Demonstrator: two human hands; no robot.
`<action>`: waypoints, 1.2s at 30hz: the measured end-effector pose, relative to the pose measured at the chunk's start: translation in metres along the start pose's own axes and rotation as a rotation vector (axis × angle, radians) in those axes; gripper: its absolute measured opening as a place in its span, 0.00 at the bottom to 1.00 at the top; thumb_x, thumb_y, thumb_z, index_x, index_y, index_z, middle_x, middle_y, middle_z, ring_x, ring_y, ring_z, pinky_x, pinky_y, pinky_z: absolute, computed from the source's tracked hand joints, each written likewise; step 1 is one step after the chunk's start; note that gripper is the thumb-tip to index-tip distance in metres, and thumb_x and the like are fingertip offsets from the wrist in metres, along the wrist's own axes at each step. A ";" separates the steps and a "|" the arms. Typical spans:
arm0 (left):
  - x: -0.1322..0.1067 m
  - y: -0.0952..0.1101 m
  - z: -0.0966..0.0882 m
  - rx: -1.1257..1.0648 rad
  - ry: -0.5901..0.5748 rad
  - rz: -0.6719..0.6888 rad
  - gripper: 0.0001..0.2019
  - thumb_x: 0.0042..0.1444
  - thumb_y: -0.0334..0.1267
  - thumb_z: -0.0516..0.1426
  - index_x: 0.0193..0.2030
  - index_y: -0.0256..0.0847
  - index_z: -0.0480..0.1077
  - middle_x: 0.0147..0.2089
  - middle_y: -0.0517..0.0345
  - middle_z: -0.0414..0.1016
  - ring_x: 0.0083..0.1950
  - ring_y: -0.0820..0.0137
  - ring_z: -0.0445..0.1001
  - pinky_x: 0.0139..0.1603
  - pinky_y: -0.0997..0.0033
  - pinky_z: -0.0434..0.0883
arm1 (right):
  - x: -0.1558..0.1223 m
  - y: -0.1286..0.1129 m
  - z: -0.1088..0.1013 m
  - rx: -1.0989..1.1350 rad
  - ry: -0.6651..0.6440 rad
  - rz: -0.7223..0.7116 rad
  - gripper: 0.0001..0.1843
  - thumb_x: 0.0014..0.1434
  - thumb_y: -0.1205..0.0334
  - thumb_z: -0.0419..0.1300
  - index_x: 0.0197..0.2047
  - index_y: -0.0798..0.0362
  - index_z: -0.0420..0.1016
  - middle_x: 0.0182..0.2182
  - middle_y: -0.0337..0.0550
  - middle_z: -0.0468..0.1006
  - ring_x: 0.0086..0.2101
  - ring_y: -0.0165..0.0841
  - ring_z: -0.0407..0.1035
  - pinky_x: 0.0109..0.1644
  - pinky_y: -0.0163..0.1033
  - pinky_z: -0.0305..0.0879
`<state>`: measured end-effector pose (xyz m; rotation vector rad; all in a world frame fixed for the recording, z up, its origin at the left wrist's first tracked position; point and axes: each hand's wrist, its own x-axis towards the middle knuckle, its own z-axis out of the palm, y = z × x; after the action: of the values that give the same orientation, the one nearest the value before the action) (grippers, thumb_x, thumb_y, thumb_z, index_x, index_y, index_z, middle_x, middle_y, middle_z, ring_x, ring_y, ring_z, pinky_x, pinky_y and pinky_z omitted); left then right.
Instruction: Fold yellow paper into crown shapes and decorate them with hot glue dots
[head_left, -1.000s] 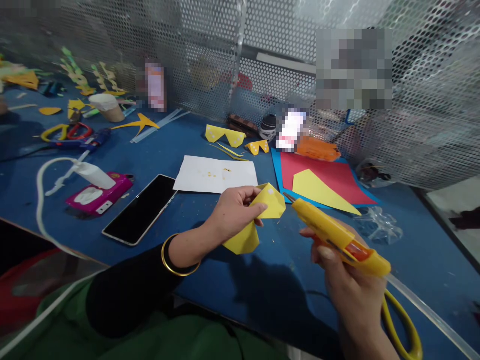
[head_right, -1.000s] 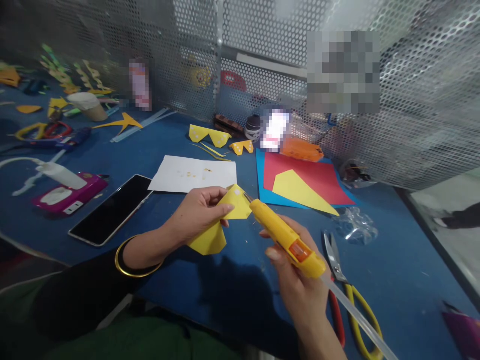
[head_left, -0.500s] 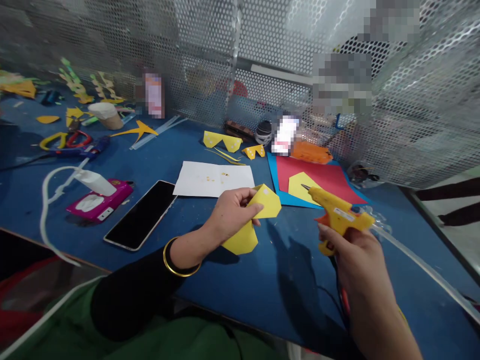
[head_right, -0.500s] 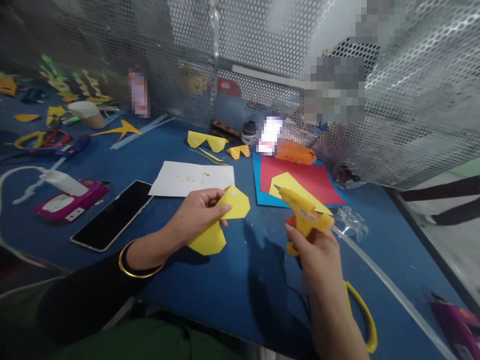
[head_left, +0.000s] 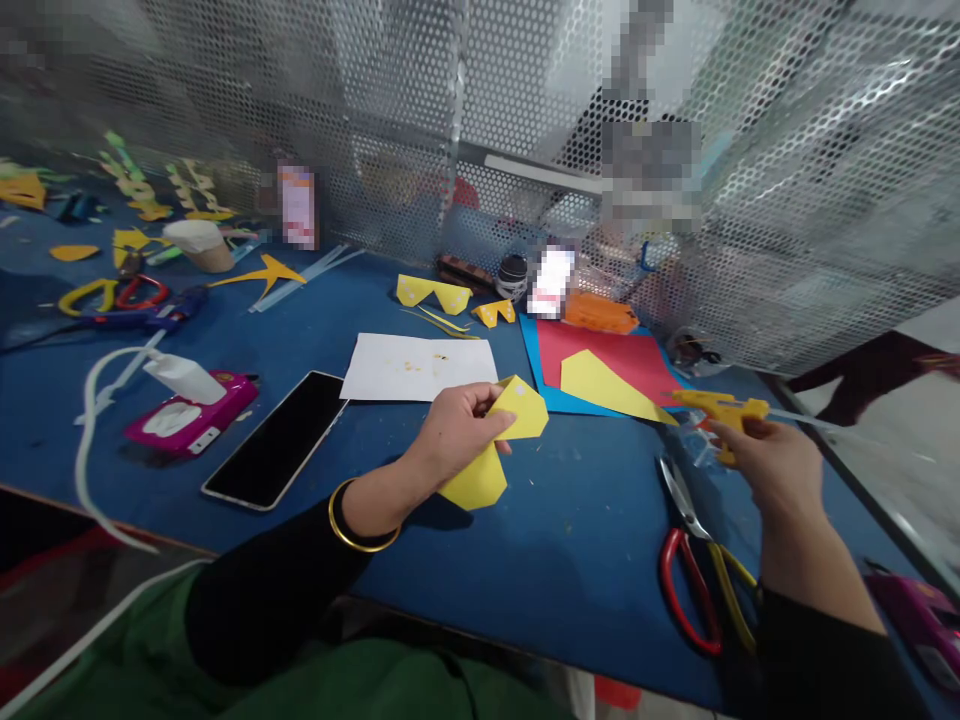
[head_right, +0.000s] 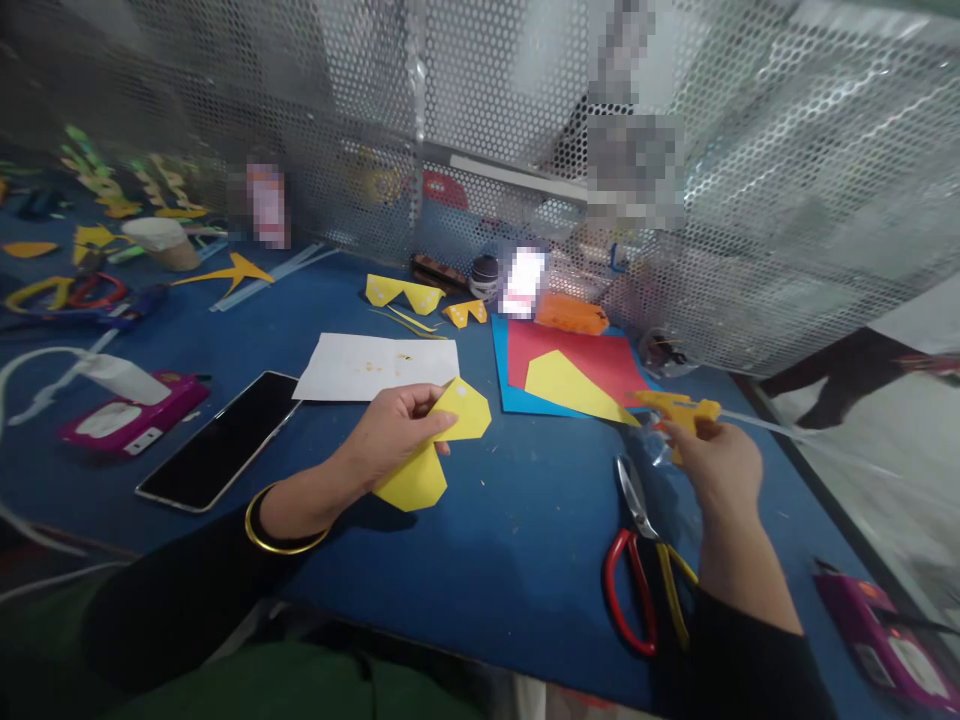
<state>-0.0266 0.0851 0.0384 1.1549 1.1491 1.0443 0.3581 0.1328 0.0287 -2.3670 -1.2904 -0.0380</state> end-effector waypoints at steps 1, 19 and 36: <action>0.000 0.000 0.000 0.003 0.001 -0.006 0.09 0.49 0.38 0.61 0.37 0.37 0.77 0.31 0.58 0.77 0.23 0.75 0.75 0.24 0.77 0.66 | 0.002 0.000 0.001 -0.030 -0.019 0.038 0.14 0.51 0.50 0.64 0.29 0.54 0.81 0.20 0.51 0.77 0.23 0.41 0.71 0.27 0.42 0.60; -0.006 0.005 0.002 0.007 -0.063 -0.054 0.07 0.50 0.36 0.61 0.36 0.37 0.76 0.29 0.60 0.75 0.23 0.76 0.74 0.23 0.79 0.65 | -0.026 -0.010 -0.011 -0.078 0.092 -0.067 0.20 0.54 0.42 0.61 0.19 0.45 0.68 0.20 0.48 0.66 0.28 0.45 0.68 0.32 0.48 0.49; -0.019 0.007 0.006 -0.061 -0.352 -0.070 0.06 0.53 0.31 0.60 0.38 0.35 0.76 0.32 0.58 0.78 0.23 0.78 0.75 0.27 0.79 0.68 | -0.107 -0.233 0.100 0.601 -0.525 -0.744 0.06 0.53 0.59 0.63 0.33 0.49 0.81 0.31 0.40 0.81 0.32 0.32 0.71 0.38 0.38 0.64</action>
<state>-0.0233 0.0669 0.0475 1.1855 0.8674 0.7788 0.0919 0.1952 -0.0008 -1.3383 -2.0076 0.6788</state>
